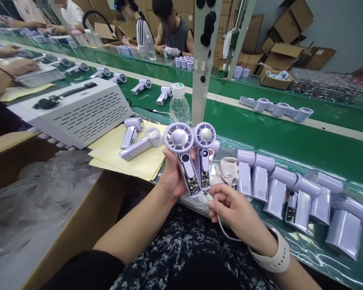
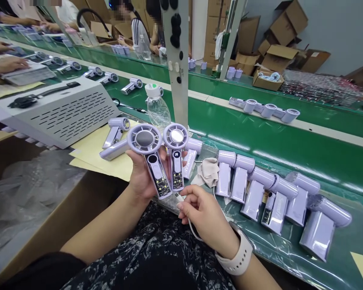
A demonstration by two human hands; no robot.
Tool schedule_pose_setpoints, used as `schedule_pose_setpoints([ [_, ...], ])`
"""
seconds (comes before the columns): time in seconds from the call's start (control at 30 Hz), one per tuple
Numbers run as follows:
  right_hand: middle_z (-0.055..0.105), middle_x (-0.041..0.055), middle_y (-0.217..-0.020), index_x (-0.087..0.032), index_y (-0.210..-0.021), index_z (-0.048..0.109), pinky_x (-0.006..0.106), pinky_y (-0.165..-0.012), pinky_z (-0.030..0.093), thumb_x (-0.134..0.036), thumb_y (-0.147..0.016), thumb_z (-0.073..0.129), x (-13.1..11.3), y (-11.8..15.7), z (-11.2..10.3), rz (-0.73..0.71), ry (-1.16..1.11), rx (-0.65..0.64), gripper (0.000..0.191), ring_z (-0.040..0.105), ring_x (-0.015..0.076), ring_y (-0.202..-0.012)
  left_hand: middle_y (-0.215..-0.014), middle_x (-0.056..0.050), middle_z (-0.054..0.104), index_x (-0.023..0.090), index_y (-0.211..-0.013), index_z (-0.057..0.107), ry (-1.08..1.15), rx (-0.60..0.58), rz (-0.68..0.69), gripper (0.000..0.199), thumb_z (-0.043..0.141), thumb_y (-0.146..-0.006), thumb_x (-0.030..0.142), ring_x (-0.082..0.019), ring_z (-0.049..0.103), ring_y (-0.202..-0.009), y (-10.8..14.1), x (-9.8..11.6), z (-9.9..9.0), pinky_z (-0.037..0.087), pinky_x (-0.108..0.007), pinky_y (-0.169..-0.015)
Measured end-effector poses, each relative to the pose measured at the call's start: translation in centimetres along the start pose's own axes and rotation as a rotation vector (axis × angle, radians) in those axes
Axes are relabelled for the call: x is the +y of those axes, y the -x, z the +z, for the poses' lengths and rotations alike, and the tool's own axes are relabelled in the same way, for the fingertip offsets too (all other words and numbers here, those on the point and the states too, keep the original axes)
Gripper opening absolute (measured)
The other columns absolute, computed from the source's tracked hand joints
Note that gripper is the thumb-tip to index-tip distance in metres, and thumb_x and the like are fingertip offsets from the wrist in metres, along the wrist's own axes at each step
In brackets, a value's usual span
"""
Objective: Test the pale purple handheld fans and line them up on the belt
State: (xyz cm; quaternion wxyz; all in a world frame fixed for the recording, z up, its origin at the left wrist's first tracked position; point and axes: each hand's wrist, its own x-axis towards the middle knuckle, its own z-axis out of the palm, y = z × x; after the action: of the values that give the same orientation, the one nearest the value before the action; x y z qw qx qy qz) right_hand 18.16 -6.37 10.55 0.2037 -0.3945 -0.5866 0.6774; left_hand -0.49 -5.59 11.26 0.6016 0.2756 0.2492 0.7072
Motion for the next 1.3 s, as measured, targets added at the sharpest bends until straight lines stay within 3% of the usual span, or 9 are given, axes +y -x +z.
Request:
schedule_pose_setpoints([
  [0.1, 0.064, -0.0011, -0.062, -0.020, -0.086, 0.068, 0.028, -0.057, 0.050, -0.041, -0.088, 0.067, -0.2, 0.6, 0.4, -0.020, 0.030, 0.054, 0.022, 0.062, 0.0157, -0.056, -0.106, -0.008, 0.075, 0.022, -0.072, 0.063, 0.025, -0.018, -0.004, 0.068, 0.070, -0.063, 0.089, -0.033, 0.069, -0.112, -0.5, -0.8, 1.1, 0.059, -0.040, -0.084],
  [0.2, 0.066, 0.0005, -0.062, -0.020, -0.072, 0.065, 0.029, -0.062, 0.050, -0.038, -0.092, 0.063, -0.7, 0.7, 1.0, -0.155, 0.059, 0.049, 0.027, 0.063, 0.0160, -0.060, -0.115, -0.007, 0.074, 0.021, -0.069, 0.060, 0.034, -0.019, -0.030, 0.070, 0.068, -0.063, 0.090, -0.033, 0.067, -0.118, -0.7, -1.2, 2.0, 0.059, -0.041, -0.087],
  [0.33, 0.060, -0.0015, -0.056, -0.022, -0.067, 0.055, 0.028, -0.062, 0.049, -0.044, -0.097, 0.060, -0.7, 0.9, 2.0, -0.248, 0.006, 0.066, 0.038, 0.064, 0.0155, -0.057, -0.115, -0.007, 0.075, 0.021, -0.068, 0.059, 0.022, 0.002, -0.006, 0.070, 0.069, -0.062, 0.089, -0.031, 0.068, -0.114, -0.7, -1.7, 2.4, 0.059, -0.039, -0.088],
  [0.5, 0.040, -0.0107, -0.046, -0.023, -0.079, 0.052, 0.025, -0.044, 0.036, -0.061, -0.101, 0.052, 0.6, 1.0, 3.2, -0.166, -0.149, 0.166, 0.044, 0.050, 0.0124, -0.038, -0.106, -0.009, 0.077, 0.021, -0.071, 0.062, -0.027, 0.040, 0.058, 0.071, 0.069, -0.059, 0.091, -0.037, 0.067, -0.118, -0.6, -2.5, 2.1, 0.059, -0.043, -0.088],
  [0.63, 0.062, 0.0014, -0.074, -0.022, -0.084, 0.058, 0.031, -0.068, 0.048, -0.048, -0.105, 0.049, 0.6, 1.0, 2.7, -0.298, 0.079, 0.143, 0.035, 0.063, 0.0181, -0.072, -0.104, -0.009, 0.077, 0.021, -0.069, 0.061, -0.014, 0.048, 0.036, 0.073, 0.070, -0.056, 0.092, -0.036, 0.068, -0.115, -0.5, -2.3, 2.2, 0.060, -0.043, -0.086],
  [0.8, 0.064, 0.0067, -0.102, -0.023, -0.088, 0.059, 0.035, -0.086, 0.046, -0.037, -0.107, 0.044, -0.1, 1.1, 2.1, -0.550, 0.266, 0.133, 0.028, 0.059, 0.0222, -0.098, -0.111, -0.008, 0.075, 0.020, -0.067, 0.054, 0.149, 0.112, -0.001, 0.071, 0.069, -0.062, 0.090, -0.029, 0.071, -0.105, -0.5, -0.9, 2.6, 0.060, -0.039, -0.082],
  [0.97, 0.065, 0.0022, -0.076, -0.022, -0.077, 0.059, 0.030, -0.069, 0.045, -0.047, -0.106, 0.051, 0.2, 0.6, 2.4, -0.320, 0.163, 0.214, 0.039, 0.058, 0.0174, -0.072, -0.111, -0.007, 0.074, 0.020, -0.066, 0.054, 0.129, 0.049, 0.027, 0.070, 0.070, -0.063, 0.088, -0.029, 0.071, -0.106, 0.0, -0.3, 2.3, 0.060, -0.040, -0.083],
  [1.1, 0.051, -0.0050, -0.049, -0.023, -0.068, 0.050, 0.027, -0.054, 0.040, -0.058, -0.101, 0.055, 0.4, 0.7, 3.2, -0.205, -0.102, 0.224, 0.049, 0.050, 0.0126, -0.048, -0.102, -0.008, 0.075, 0.021, -0.068, 0.061, 0.081, -0.048, 0.102, 0.069, 0.068, -0.062, 0.090, -0.029, 0.071, -0.100, 0.4, -0.9, 1.9, 0.060, -0.038, -0.080],
  [1.3, 0.046, -0.0070, -0.043, -0.023, -0.068, 0.049, 0.025, -0.046, 0.039, -0.069, -0.094, 0.060, 0.5, 0.8, 4.1, -0.173, -0.297, 0.236, 0.053, 0.048, 0.0120, -0.040, -0.096, -0.009, 0.074, 0.021, -0.065, 0.059, 0.047, -0.039, 0.094, 0.073, 0.065, -0.060, 0.094, -0.034, 0.069, -0.109, 0.6, -1.8, 2.2, 0.059, -0.042, -0.086],
])
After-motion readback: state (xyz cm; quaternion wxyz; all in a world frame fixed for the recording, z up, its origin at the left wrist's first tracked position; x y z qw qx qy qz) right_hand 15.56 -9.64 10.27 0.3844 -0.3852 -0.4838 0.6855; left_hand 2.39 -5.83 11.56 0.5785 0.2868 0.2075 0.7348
